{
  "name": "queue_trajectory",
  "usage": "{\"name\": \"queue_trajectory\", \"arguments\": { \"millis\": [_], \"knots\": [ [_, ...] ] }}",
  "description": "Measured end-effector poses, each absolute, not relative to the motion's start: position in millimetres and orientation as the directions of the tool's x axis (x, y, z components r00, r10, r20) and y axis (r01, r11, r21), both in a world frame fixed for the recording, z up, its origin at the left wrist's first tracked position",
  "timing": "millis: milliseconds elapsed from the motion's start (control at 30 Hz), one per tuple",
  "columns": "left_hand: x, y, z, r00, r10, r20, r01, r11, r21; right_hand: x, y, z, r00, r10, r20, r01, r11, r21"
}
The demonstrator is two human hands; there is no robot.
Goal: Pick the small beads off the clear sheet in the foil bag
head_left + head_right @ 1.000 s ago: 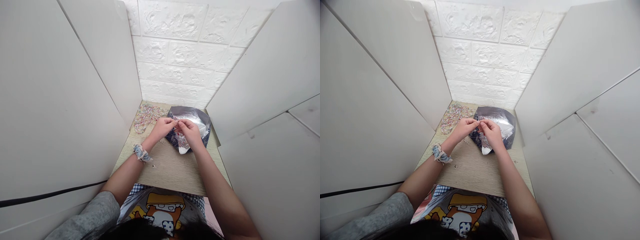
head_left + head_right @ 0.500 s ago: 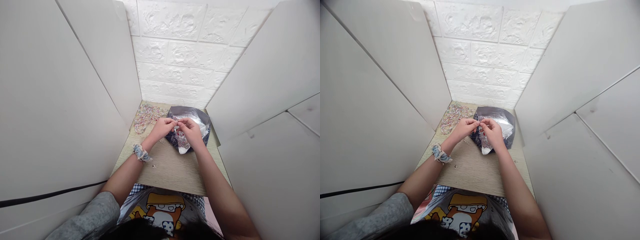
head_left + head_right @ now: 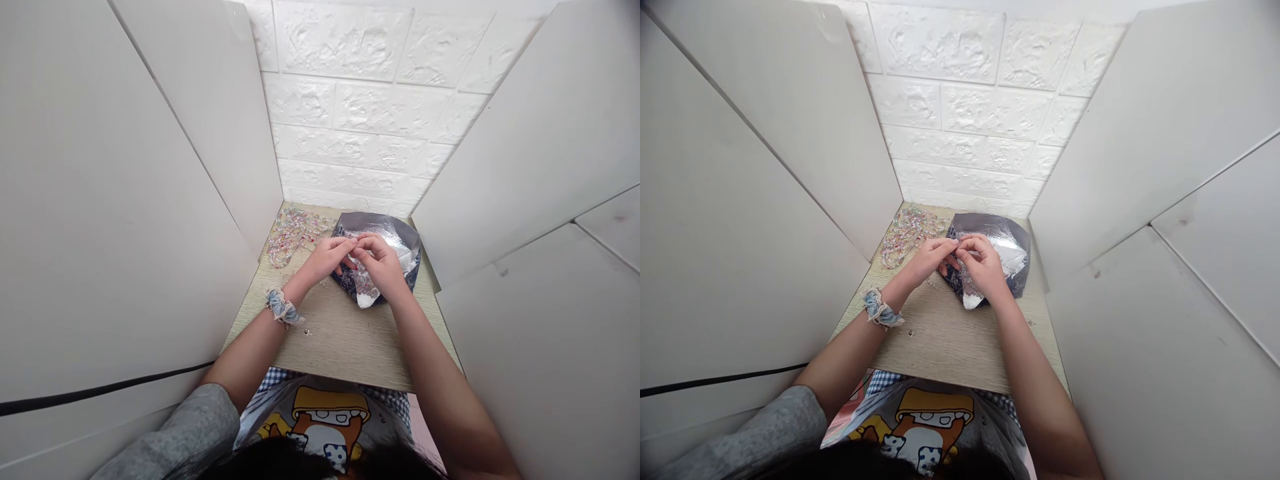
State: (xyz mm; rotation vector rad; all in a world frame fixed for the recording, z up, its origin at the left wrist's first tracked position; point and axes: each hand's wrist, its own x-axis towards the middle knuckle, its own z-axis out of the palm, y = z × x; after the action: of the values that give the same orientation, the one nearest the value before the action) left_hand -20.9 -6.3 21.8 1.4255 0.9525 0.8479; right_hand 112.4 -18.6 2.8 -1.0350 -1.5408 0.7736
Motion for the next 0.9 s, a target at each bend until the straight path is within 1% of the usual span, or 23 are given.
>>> {"name": "queue_trajectory", "arguments": {
  "millis": [133, 200, 267, 300, 333, 400, 433, 500, 533, 600, 700, 800, 900],
  "knots": [
    [-21, -6, 21, 0.441, 0.896, -0.053, 0.076, 0.022, 0.997, 117, -16, 0, -0.019, 0.942, 0.336, 0.109, 0.336, -0.935],
    [-21, -6, 21, 0.459, 0.887, -0.047, 0.070, 0.017, 0.997, 120, -16, -1, 0.000, 0.955, 0.296, 0.088, 0.295, -0.951],
    [-21, -6, 21, 0.464, 0.885, -0.035, 0.045, 0.016, 0.999, 123, -15, 0, 0.049, 0.958, 0.282, 0.163, 0.271, -0.949],
    [-22, -6, 21, 0.459, 0.888, -0.028, 0.033, 0.014, 0.999, 124, -15, 0, 0.086, 0.952, 0.293, 0.250, 0.264, -0.932],
    [-22, -6, 21, 0.449, 0.893, -0.020, 0.023, 0.011, 1.000, 126, -15, 1, 0.114, 0.941, 0.317, 0.363, 0.257, -0.895],
    [-22, -6, 22, 0.421, 0.907, 0.007, -0.001, -0.008, 1.000, 130, -15, 1, 0.103, 0.919, 0.380, 0.600, 0.247, -0.761],
    [-22, -6, 22, 0.407, 0.913, 0.028, -0.016, -0.024, 1.000, 132, -15, 1, 0.054, 0.916, 0.397, 0.692, 0.253, -0.676],
    [-22, -5, 21, 0.368, 0.927, 0.071, -0.040, -0.061, 0.997, 136, -13, -3, -0.094, 0.925, 0.369, 0.794, 0.293, -0.532],
    [-23, -5, 21, 0.332, 0.939, 0.091, -0.041, -0.082, 0.996, 138, -12, -5, -0.160, 0.930, 0.330, 0.818, 0.312, -0.483],
    [-24, -2, 18, 0.214, 0.969, 0.123, -0.019, -0.121, 0.992, 140, -9, -10, -0.243, 0.941, 0.237, 0.846, 0.325, -0.422],
    [-26, 2, 14, 0.019, 0.985, 0.173, 0.018, -0.173, 0.985, 142, -7, -16, -0.284, 0.949, 0.135, 0.866, 0.314, -0.389],
    [-27, 5, 12, -0.063, 0.973, 0.223, 0.052, -0.220, 0.974, 142, -7, -18, -0.299, 0.947, 0.116, 0.866, 0.320, -0.384],
    [-27, 5, 11, -0.073, 0.969, 0.236, 0.063, -0.232, 0.971, 140, -7, -18, -0.299, 0.946, 0.127, 0.862, 0.325, -0.389]
  ]
}}
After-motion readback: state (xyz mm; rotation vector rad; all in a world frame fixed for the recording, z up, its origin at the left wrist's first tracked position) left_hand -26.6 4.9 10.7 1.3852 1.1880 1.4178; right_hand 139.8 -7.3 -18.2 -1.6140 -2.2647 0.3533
